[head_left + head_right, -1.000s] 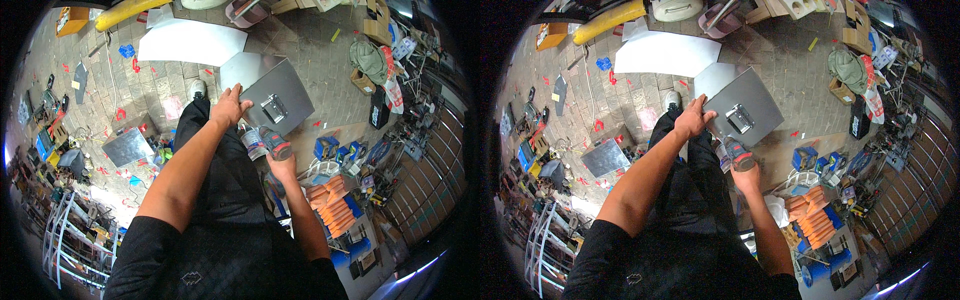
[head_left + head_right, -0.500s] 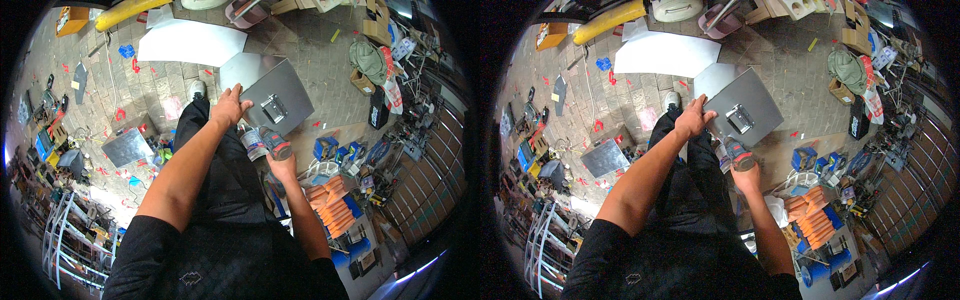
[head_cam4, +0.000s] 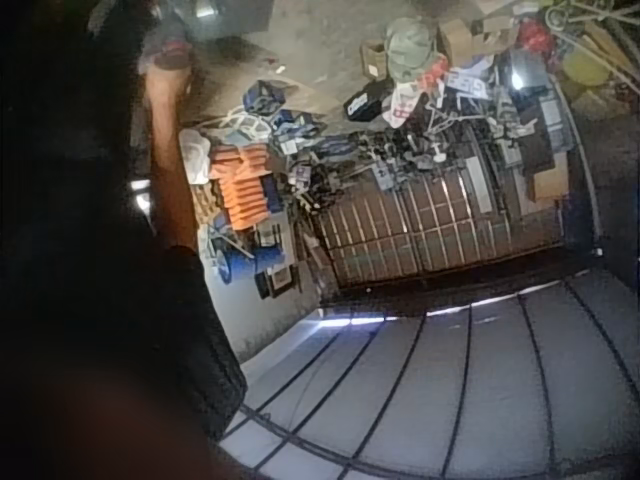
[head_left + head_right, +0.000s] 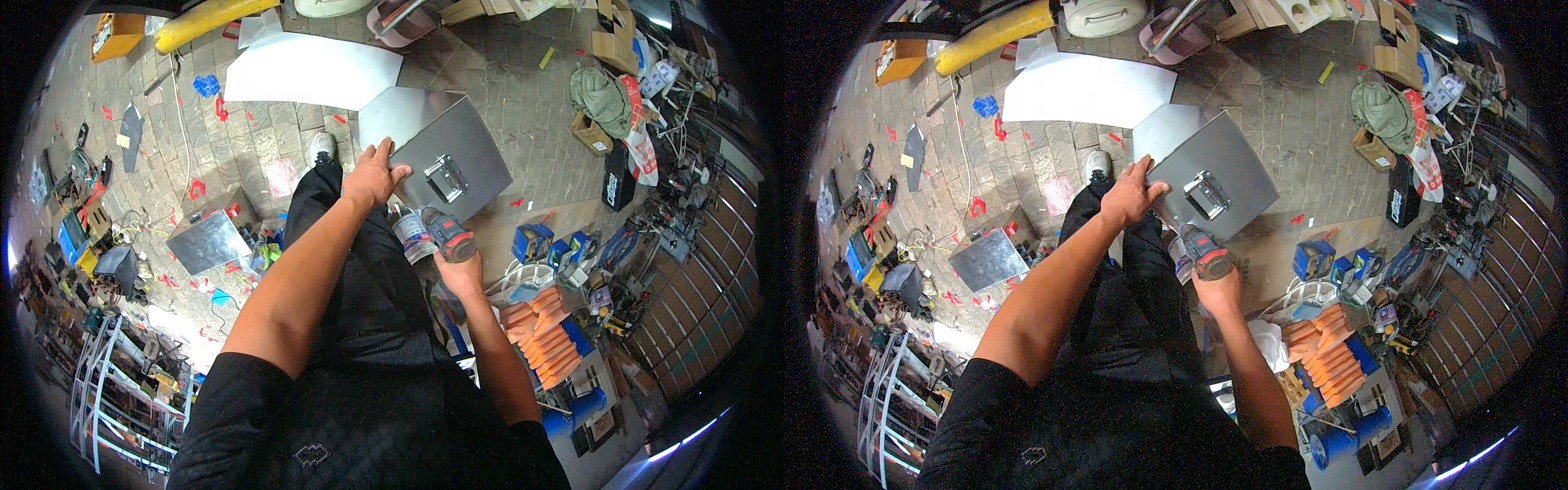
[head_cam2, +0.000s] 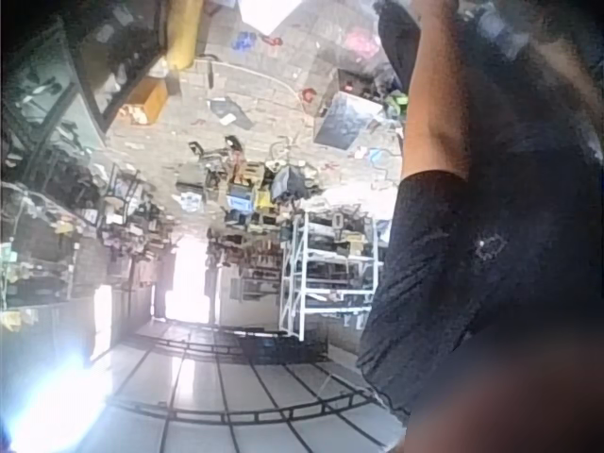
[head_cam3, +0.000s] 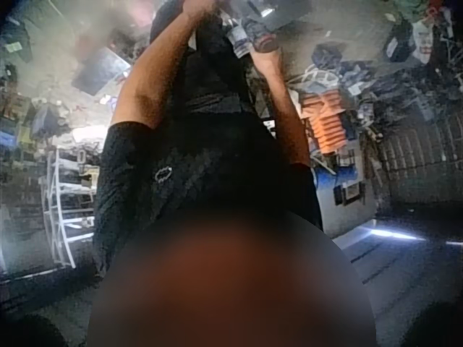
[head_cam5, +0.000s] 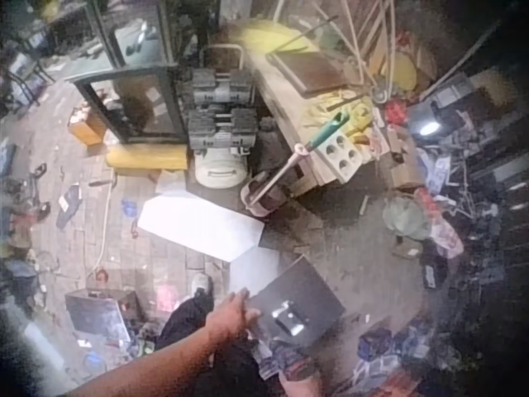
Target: The person walks through a cluttered workshop, picks up a cordless drill, and uses it to drive screws into a small metal box. The person repositions the box and continues fastening screws on different sides.
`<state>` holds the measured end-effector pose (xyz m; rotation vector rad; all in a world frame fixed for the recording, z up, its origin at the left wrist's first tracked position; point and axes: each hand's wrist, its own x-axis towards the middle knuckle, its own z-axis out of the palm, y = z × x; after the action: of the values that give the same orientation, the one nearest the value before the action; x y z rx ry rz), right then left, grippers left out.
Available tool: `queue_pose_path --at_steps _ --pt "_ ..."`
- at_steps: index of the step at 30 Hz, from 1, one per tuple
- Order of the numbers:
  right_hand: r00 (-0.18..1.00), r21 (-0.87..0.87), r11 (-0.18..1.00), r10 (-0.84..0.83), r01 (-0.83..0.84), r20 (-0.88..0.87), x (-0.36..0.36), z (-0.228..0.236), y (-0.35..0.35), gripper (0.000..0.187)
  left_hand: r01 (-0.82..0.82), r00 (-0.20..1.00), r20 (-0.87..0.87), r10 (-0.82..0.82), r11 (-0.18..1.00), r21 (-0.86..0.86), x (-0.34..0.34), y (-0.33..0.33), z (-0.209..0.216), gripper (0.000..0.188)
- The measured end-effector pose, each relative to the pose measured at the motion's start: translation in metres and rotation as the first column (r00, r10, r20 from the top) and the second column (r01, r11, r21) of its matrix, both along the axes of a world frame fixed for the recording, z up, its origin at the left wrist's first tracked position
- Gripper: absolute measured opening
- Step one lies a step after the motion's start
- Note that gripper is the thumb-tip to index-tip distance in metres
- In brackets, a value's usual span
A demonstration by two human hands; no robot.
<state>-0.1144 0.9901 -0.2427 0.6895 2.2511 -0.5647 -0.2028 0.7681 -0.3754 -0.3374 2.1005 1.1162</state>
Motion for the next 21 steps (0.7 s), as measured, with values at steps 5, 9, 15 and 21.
queue_pose_path --at_steps 5,9,15,21 --pt "0.999 -0.001 0.999 0.034 -0.034 -0.021 0.0012 0.0001 0.0000 0.041 -0.009 1.000 0.007 0.009 1.000 -0.001 0.0004 0.0014 -0.0002 0.080" --pt "1.000 -0.005 1.000 0.021 -0.020 0.021 -0.0005 0.0013 0.0003 0.042 -0.012 1.000 0.007 0.012 1.000 0.008 0.0000 0.0010 0.0024 0.079" --pt "1.000 -0.037 0.999 0.025 -0.025 0.015 -0.0016 0.0012 -0.0001 0.044 -0.017 1.000 0.005 0.017 1.000 0.000 0.0004 0.0021 0.0018 0.079" --pt "0.998 0.002 0.999 0.043 -0.043 0.045 0.0015 -0.0011 0.0020 0.048 -0.019 1.000 -0.006 0.019 1.000 0.008 0.0010 0.0014 0.0009 0.079"
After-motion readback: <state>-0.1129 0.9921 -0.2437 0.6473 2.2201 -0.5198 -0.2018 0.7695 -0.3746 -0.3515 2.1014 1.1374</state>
